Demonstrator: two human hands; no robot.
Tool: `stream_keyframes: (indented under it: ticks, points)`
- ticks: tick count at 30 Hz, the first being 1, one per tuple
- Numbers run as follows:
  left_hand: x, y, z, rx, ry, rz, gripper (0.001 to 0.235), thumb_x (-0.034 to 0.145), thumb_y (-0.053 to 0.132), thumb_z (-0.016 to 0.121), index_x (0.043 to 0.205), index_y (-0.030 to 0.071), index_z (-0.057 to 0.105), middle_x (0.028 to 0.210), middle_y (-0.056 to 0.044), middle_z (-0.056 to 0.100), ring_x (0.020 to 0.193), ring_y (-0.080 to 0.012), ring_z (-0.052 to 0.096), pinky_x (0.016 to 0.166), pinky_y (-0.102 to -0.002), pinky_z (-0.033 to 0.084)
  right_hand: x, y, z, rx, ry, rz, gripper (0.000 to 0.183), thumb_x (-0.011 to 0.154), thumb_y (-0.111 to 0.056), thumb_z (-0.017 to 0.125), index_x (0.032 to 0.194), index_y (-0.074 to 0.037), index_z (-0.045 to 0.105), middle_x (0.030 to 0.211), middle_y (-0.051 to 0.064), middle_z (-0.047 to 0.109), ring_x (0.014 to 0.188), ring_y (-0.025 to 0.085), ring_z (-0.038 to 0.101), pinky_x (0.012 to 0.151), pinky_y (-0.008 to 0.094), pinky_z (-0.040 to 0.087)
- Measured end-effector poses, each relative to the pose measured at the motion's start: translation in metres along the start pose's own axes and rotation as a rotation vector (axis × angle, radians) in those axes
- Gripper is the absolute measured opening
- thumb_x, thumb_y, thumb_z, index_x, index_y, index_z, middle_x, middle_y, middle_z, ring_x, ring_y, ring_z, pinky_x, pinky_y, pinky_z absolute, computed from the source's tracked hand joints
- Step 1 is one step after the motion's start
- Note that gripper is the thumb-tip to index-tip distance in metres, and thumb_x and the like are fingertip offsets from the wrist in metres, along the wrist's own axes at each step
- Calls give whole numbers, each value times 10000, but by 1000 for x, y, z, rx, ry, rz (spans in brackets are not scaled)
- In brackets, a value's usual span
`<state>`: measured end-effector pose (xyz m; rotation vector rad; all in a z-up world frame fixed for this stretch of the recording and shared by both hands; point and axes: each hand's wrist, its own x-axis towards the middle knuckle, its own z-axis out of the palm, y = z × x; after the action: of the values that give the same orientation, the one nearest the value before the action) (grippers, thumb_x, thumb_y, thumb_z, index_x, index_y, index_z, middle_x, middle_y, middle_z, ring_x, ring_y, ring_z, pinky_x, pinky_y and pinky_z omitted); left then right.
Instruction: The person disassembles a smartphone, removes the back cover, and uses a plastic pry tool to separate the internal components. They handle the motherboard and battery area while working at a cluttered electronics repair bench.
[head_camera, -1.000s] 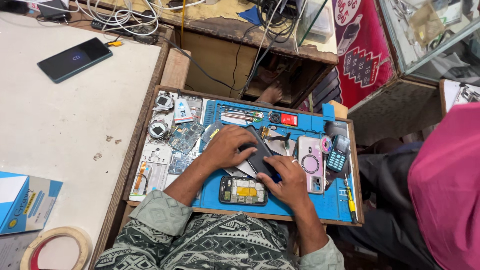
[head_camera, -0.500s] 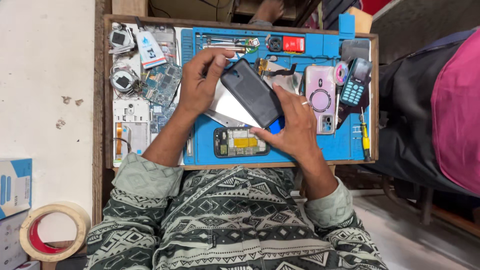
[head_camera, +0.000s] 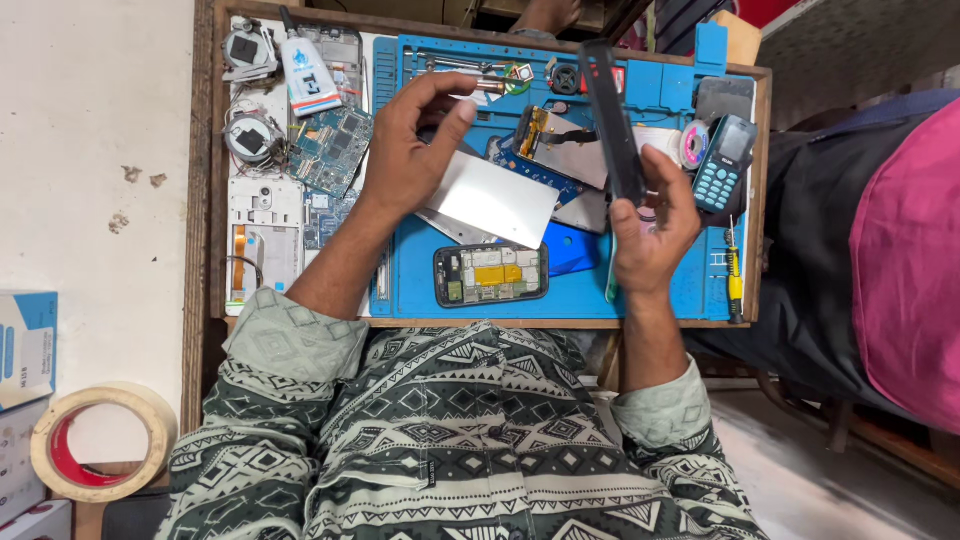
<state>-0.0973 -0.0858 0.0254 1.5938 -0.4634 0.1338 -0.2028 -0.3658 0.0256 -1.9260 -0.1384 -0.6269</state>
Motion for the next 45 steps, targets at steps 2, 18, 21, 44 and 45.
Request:
stream_keyframes:
  ticks: [2, 18, 21, 44, 45]
  points:
    - [-2, 1, 0, 176, -51, 106, 312, 1056, 302, 684, 1253, 60, 675, 1171, -86, 702, 1051, -186, 707, 917, -341, 575, 0, 5, -3, 62, 21, 21, 714, 1023, -497, 764, 1433, 51, 563, 1320, 144, 666, 1216, 198, 653, 1063, 329, 528]
    - [-10, 15, 10, 570, -254, 212, 231, 931, 259, 753, 1080, 84, 735, 993, -117, 625, 897, -337, 648, 776, -455, 513, 3, -14, 2, -289, -119, -144, 591, 968, -531, 709, 1310, -50, 682, 1277, 181, 705, 1183, 337, 679, 1029, 422, 533]
    - [-7, 15, 8, 584, -182, 179, 195, 933, 182, 698, 1096, 80, 733, 979, -112, 641, 888, -345, 652, 763, -465, 509, 2, -18, 3, -322, -217, -199, 595, 920, -505, 740, 1306, -56, 680, 1293, 199, 695, 1208, 386, 663, 1063, 452, 507]
    - [-1, 1, 4, -30, -101, -139, 293, 985, 239, 702, 1203, 44, 715, 1090, -40, 743, 682, -53, 595, 597, -195, 491, 7, -48, 10, -307, -473, -343, 615, 624, -266, 856, 1191, -77, 711, 1283, 172, 691, 1015, 335, 693, 898, 402, 549]
    - [0, 1, 4, -16, -99, -109, 280, 989, 209, 730, 1211, 39, 722, 1118, -49, 745, 720, -46, 610, 625, -184, 507, 7, -49, 11, -310, -482, -343, 609, 629, -259, 848, 1196, -83, 714, 1300, 170, 684, 1025, 338, 693, 905, 402, 549]
